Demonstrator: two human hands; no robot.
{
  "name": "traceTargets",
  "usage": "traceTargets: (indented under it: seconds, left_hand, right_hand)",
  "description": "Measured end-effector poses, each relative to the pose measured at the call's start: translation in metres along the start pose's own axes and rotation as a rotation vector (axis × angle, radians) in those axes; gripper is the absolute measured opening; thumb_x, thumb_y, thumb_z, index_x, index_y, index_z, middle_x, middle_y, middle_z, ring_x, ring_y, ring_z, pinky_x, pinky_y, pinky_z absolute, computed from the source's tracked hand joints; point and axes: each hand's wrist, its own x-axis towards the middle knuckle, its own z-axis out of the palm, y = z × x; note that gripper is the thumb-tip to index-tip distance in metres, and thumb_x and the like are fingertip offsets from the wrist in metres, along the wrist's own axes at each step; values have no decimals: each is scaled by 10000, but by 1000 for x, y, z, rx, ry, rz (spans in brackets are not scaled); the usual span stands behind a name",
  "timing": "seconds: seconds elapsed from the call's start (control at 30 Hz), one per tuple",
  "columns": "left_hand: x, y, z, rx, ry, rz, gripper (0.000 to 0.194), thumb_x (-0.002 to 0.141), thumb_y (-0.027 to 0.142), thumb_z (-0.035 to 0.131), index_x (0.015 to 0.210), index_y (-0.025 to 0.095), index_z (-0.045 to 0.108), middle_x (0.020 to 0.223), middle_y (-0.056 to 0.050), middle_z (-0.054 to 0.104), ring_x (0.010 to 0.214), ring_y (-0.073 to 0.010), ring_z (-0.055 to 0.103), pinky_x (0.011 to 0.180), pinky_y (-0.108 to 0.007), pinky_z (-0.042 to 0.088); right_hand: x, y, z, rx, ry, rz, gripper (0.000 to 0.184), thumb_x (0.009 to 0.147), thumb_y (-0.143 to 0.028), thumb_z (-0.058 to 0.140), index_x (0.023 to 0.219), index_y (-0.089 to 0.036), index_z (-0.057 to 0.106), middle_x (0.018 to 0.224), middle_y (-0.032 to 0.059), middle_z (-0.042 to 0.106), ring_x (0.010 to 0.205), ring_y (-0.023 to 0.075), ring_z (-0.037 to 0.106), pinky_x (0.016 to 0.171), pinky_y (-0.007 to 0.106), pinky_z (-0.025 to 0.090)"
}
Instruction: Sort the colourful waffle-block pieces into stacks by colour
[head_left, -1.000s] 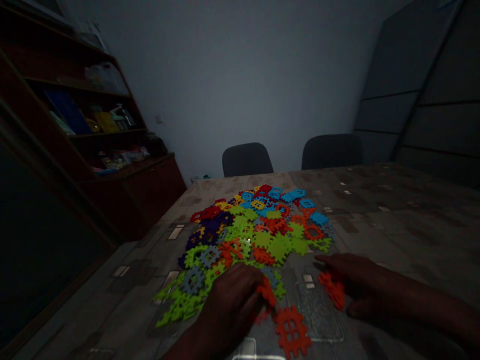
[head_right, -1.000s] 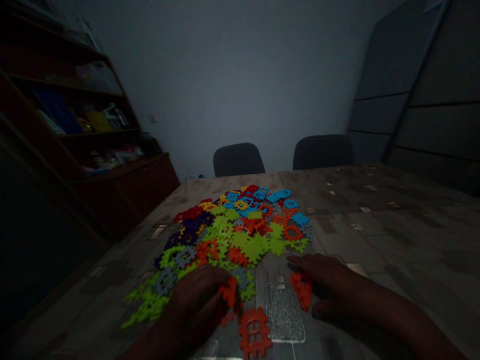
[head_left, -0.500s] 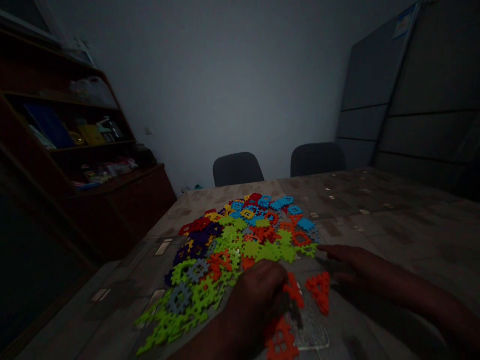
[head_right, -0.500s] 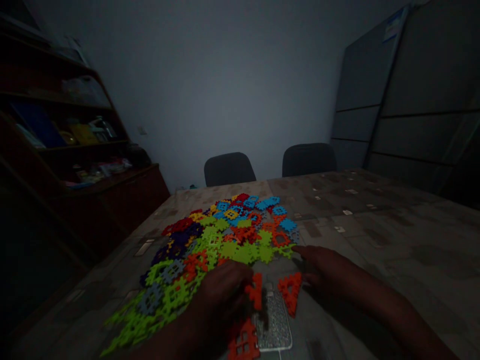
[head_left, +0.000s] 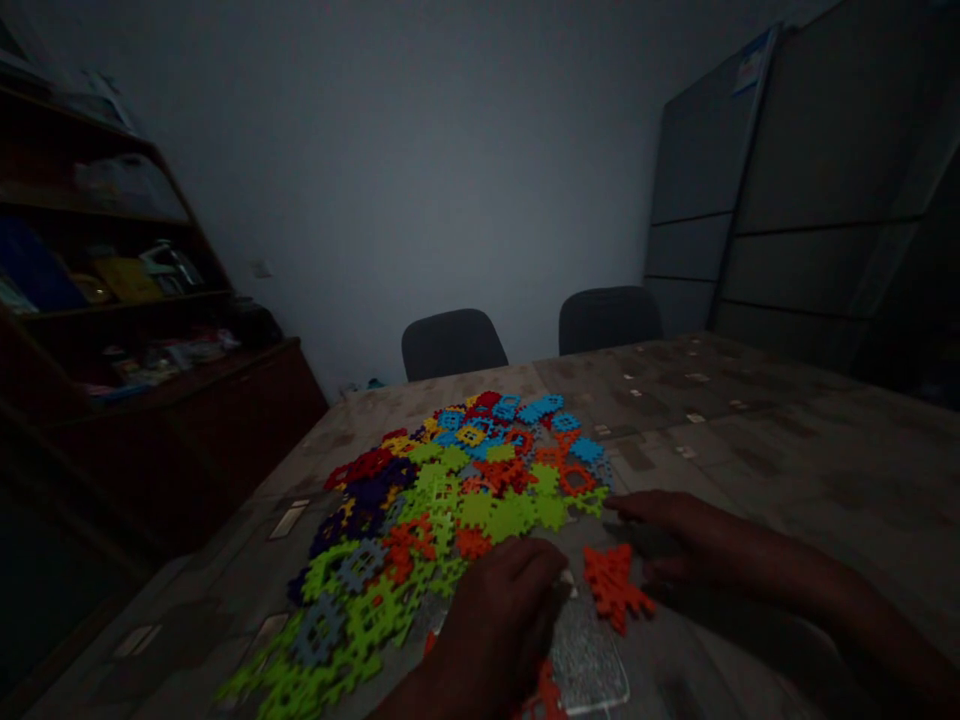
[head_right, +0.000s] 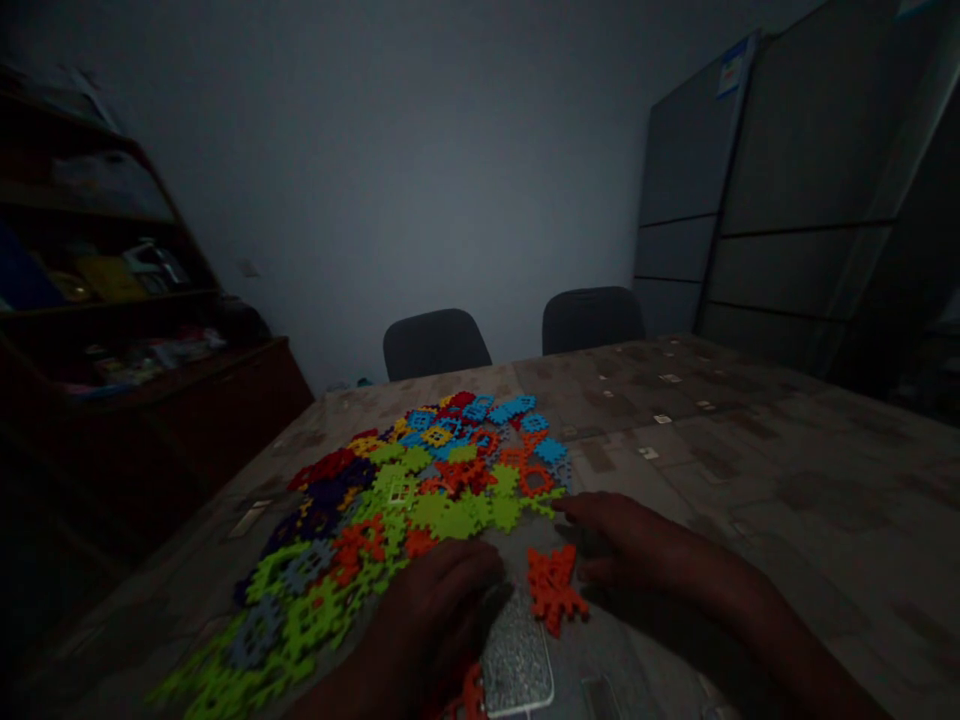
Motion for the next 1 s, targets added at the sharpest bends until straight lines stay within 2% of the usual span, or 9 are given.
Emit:
traceTargets:
  seconds: [0.1,0.2,0.27,0.37,0.43,0.5,0.6,0.77,1.0]
  left_hand:
    - [-31,-1,-15,52,42,85,259,953,94,510,1168,190,617,1025,-72,793,839,-220,743,706,-328,581]
    - [-51,-2,-18,121,71,161,219,974,134,534,1175,192,599,996,-58,804,820,-205,747,725,-329,574]
    - [-57,-4,-16,151,31,141,219,1014,247,575,1225,194,596,1042,-63,805,888,-217,751,816,-357,581]
    - [-62,-11,-13,199,-70,95,430,1014,502,638,1327,212,580,1112,-53,798,968,-230,737,941,-383,562]
    - [-65,-15,-12,253,-130,106,517,1012,539,648,1397,209,545,1160,-46,791,1015,-228,723,1012,-387,529]
    - [-68,-16,-12,311,-185,111,541,1025,473,659,1458,193,497,1214,-51,772,1079,-229,700,1097,-402,469]
    - [-72,-14,-11,335,-228,89,521,1036,402,658,1485,202,483,1191,-26,756,1090,-214,678,1184,-414,365]
    - [-77,-4,3,337,-168,-12,416,1033,355,679,1419,264,556,1046,20,737,1014,-208,660,1239,-475,260]
    - [-80,4,12,318,-164,-93,426,1005,337,726,1395,285,562,985,19,703,963,-209,633,1241,-546,260]
  right_hand:
    - [-2,-6,1,29,-55,29,675,812,-326,771,1471,-279,634,1481,122,648,1349,357,608,1148,482,489]
    - [-2,-13,4,21,-70,31,717,798,-286,788,1493,-266,612,1516,136,608,1394,368,558,1186,514,442]
    - [-2,-18,8,17,-127,25,774,781,-258,804,1521,-278,578,1580,129,542,1463,372,479,1220,545,384]
    - [-1,-29,13,1,-241,19,885,754,-213,821,1576,-303,504,1675,111,422,1558,365,320,1261,578,281]
    - [1,-36,17,-17,-285,2,933,729,-176,822,1590,-298,482,1699,112,384,1584,369,248,1270,590,238]
    - [4,-43,21,-36,-288,-30,908,718,-154,803,1569,-274,509,1671,121,426,1570,374,270,1262,589,250]
    - [9,-47,26,-59,-252,-74,781,734,-154,771,1487,-232,578,1551,127,556,1480,348,405,1228,544,325]
    - [12,-45,33,-85,-203,-108,580,800,-225,773,1363,-215,634,1400,123,637,1329,332,520,1157,520,394]
    - [12,-32,37,-88,-70,-137,562,863,-311,742,1405,-246,610,1398,134,638,1313,347,528,1118,540,416]
